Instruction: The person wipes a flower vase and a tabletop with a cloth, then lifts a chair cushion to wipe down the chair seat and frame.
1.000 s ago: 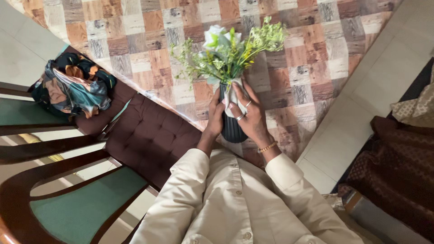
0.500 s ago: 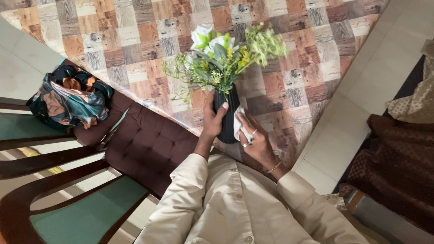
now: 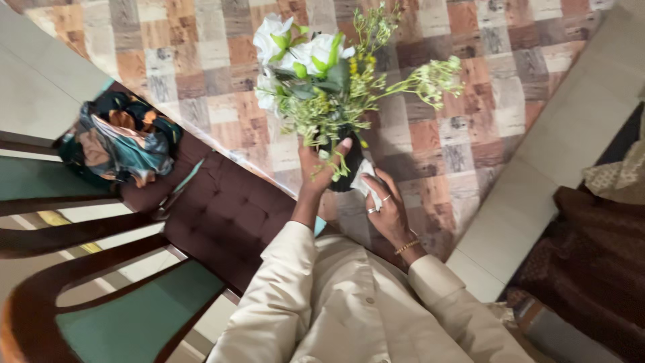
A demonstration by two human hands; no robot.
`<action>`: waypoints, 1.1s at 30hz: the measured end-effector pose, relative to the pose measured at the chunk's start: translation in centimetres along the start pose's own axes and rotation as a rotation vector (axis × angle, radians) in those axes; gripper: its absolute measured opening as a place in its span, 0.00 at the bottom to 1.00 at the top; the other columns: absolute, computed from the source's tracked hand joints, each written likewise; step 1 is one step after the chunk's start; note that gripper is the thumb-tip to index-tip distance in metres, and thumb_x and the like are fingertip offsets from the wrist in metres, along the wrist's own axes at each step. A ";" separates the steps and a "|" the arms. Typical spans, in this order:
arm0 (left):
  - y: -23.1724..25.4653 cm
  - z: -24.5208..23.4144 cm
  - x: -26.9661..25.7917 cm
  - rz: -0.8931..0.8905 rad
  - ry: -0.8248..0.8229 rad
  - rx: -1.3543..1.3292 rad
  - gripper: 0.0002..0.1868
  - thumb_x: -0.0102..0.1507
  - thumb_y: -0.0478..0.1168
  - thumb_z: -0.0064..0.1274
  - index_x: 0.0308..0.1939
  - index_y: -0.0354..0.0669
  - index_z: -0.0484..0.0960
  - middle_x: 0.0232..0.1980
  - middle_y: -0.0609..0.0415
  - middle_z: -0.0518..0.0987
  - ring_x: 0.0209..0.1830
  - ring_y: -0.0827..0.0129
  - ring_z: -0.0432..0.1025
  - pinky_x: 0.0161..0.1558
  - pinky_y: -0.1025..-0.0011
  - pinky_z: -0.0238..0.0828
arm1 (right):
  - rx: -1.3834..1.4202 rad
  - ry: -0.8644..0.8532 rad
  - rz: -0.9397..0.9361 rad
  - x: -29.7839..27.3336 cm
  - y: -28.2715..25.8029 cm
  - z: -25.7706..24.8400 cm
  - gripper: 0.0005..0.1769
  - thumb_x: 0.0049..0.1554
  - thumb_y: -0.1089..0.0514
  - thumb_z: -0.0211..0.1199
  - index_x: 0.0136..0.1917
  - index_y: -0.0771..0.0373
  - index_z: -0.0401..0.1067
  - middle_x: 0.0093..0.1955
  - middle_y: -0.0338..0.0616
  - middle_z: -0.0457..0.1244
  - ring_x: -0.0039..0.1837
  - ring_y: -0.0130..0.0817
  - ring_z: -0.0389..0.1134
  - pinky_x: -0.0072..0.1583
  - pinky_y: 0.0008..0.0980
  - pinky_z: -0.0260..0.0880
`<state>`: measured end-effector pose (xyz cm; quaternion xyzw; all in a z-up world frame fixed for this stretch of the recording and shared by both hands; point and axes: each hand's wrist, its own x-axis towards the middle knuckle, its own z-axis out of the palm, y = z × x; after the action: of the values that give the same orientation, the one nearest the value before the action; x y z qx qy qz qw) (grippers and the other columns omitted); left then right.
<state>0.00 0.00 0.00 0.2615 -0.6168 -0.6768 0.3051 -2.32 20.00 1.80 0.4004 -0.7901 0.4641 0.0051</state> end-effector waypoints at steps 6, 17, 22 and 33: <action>0.5 0.9 5.0 0.345 0.131 0.282 0.36 0.52 0.42 0.75 0.57 0.27 0.75 0.53 0.42 0.78 0.55 0.59 0.74 0.58 0.63 0.73 | -0.199 -0.091 0.020 0.6 1.7 3.7 0.29 0.51 0.64 0.67 0.67 0.60 0.68 0.62 0.56 0.62 0.61 0.59 0.66 0.61 0.50 0.68; -1.4 1.2 17.7 0.297 0.048 -0.125 0.33 0.53 0.37 0.76 0.57 0.29 0.76 0.56 0.43 0.80 0.55 0.59 0.76 0.60 0.64 0.75 | -0.350 -0.145 -0.003 1.5 1.8 4.2 0.27 0.47 0.60 0.69 0.61 0.56 0.72 0.63 0.50 0.62 0.60 0.56 0.64 0.60 0.52 0.68; -3.0 1.5 20.4 0.276 0.138 0.148 0.28 0.55 0.36 0.71 0.56 0.31 0.77 0.54 0.46 0.81 0.52 0.63 0.79 0.54 0.69 0.80 | -0.309 -0.150 -0.024 1.8 2.2 4.3 0.26 0.49 0.62 0.68 0.61 0.57 0.70 0.63 0.51 0.61 0.61 0.57 0.64 0.62 0.52 0.68; -14.7 3.3 24.2 0.052 0.124 0.455 0.34 0.54 0.56 0.69 0.50 0.33 0.76 0.37 0.48 0.76 0.37 0.60 0.71 0.42 0.60 0.70 | -0.343 -0.142 0.002 2.0 2.1 4.6 0.27 0.48 0.62 0.67 0.62 0.58 0.70 0.63 0.52 0.61 0.61 0.58 0.64 0.62 0.53 0.69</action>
<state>-20.14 -14.84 -13.71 0.3487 -0.7400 -0.4950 0.2930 -3.29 15.87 -1.64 0.4249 -0.8563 0.2932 0.0170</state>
